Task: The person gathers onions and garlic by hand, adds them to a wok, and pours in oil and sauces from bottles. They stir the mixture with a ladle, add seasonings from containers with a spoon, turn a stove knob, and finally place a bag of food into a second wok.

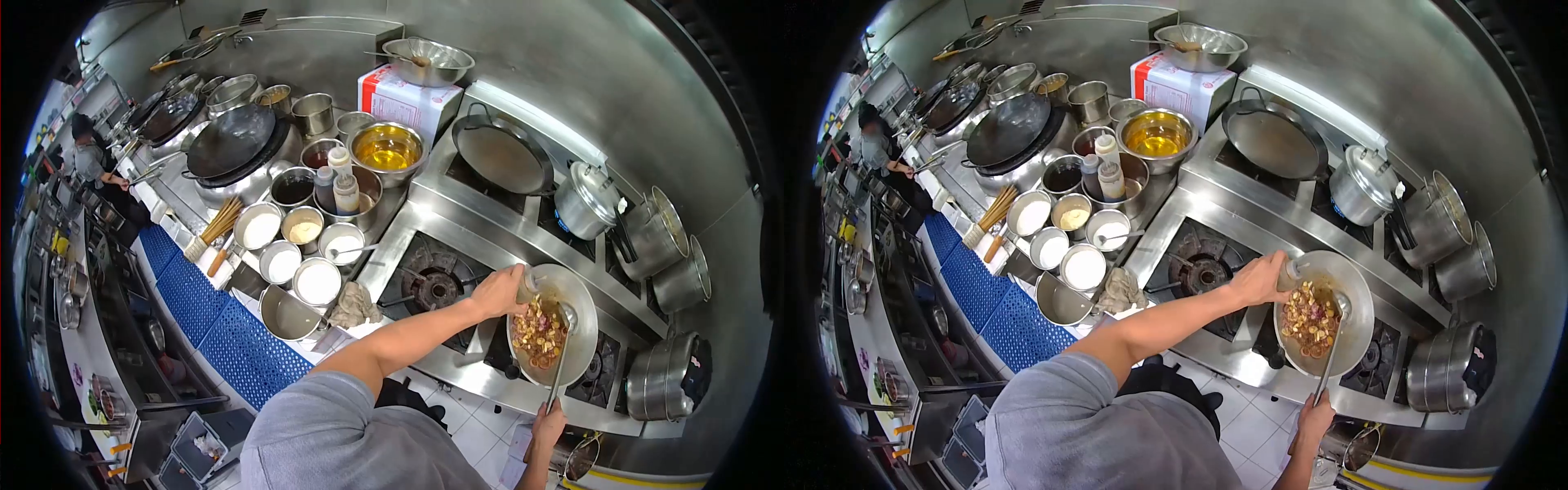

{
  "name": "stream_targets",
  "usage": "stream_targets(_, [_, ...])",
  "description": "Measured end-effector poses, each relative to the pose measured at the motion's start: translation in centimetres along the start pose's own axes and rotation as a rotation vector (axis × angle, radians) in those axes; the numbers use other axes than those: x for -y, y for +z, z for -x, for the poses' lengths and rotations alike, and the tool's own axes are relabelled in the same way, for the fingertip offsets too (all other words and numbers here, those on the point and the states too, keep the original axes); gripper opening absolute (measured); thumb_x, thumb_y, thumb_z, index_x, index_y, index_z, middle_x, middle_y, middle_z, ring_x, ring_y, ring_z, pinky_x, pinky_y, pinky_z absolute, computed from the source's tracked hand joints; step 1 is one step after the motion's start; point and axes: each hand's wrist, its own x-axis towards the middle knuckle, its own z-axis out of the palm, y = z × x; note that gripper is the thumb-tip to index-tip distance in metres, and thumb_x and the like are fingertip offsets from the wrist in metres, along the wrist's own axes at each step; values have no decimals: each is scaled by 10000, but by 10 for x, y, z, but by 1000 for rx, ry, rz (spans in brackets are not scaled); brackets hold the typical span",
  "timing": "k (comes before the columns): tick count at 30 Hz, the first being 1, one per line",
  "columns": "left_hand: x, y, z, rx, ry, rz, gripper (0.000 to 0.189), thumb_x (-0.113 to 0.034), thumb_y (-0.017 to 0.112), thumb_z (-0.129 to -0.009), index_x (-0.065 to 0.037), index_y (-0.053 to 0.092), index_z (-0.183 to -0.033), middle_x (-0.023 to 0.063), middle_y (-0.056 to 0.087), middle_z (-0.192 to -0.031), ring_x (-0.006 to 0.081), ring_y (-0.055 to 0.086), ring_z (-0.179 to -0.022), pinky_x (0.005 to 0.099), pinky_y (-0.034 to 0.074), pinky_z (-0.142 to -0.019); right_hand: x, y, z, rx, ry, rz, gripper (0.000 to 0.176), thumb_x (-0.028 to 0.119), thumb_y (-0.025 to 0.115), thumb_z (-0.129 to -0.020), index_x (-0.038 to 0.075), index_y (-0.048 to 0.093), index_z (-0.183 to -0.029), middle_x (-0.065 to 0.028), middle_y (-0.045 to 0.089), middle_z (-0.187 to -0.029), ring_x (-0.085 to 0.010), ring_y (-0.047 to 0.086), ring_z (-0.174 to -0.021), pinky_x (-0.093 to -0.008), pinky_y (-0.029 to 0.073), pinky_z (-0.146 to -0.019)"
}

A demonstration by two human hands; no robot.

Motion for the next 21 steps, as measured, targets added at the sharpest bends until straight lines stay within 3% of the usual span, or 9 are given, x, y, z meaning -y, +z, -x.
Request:
stream_targets(6, [15, -69, -9, -347, -113, 300, 774, -364, 841, -707, -25, 420, -1262, 284, 656, -1057, 442, 663, -998, 466, 540, -863, 1, -36, 39, 136, -111, -134, 355, 144, 669, -870, -5, 644, -1192, -260, 698, -875, -473, 668, -856, -459, 535, -760])
stream_targets(9, [23, -138, -24, -459, -179, 253, 783, -393, 843, -706, -27, 432, -1263, 263, 662, -1069, 427, 664, -1003, 477, 529, -868, 12, -68, 71, 204, 84, -208, 390, 124, 690, -848, 35, 643, -1225, -235, 703, -841, -442, 681, -761, -462, 537, -712])
stream_targets(10, [30, -161, -29, -471, -223, 236, 786, -405, 844, -705, -29, 441, -1264, 256, 657, -1085, 421, 654, -1013, 486, 515, -882, 7, -74, 75, 268, 118, -90, 412, 227, 682, -868, 44, 642, -1235, -220, 693, -804, -404, 682, -729, -459, 535, -707])
stream_targets(12, [58, -197, -43, -698, -126, -169, 774, -406, 842, -708, -28, 458, -1264, 247, 628, -1112, 415, 598, -1050, 493, 456, -930, -3, -83, 83, 393, 193, 147, 508, 433, 667, -908, 63, 639, -1253, -189, 672, -729, -327, 683, -666, -452, 530, -697])
stream_targets(13, [75, -215, -50, -720, -149, -200, 775, -418, 843, -706, -23, 468, -1257, 240, 619, -1129, 405, 581, -1063, 485, 440, -939, 7, -90, 82, 448, 192, 119, 491, 424, 665, -912, 51, 654, -1231, -218, 686, -774, -342, 688, -700, -449, 531, -711])
stream_targets(16, [126, -264, -61, -748, -182, -289, 793, -435, 851, -696, -16, 475, -1254, 235, 621, -1124, 396, 576, -1069, 479, 423, -950, 29, -71, 73, 359, 285, -156, 375, 126, 689, -847, 29, 640, -1205, -229, 692, -813, -450, 666, -758, -471, 529, -724])
stream_targets(17, [148, -276, -64, -740, -211, -319, 799, -432, 860, -688, -14, 474, -1249, 234, 639, -1098, 401, 596, -1046, 484, 437, -942, -17, -34, 64, 255, 48, -112, 344, 137, 658, -887, 4, 641, -1204, -249, 703, -859, -462, 663, -737, -457, 530, -656])
stream_targets(20, [183, -306, -62, -672, -364, -357, 795, -398, 895, -659, -2, 476, -1206, 249, 690, -1027, 416, 661, -996, 485, 507, -900, 4, -9, 37, -76, -48, -7, 289, 136, 662, -876, 9, 628, -1133, -243, 678, -810, -462, 659, -809, -519, 515, -793])
stream_targets(21, [186, -314, -61, -634, -432, -366, 788, -389, 901, -654, 0, 478, -1193, 254, 693, -1024, 418, 666, -1000, 481, 518, -894, 5, -1, 25, -72, -27, 8, 300, 139, 659, -878, 9, 629, -1146, -247, 681, -821, -467, 658, -819, -520, 515, -797])
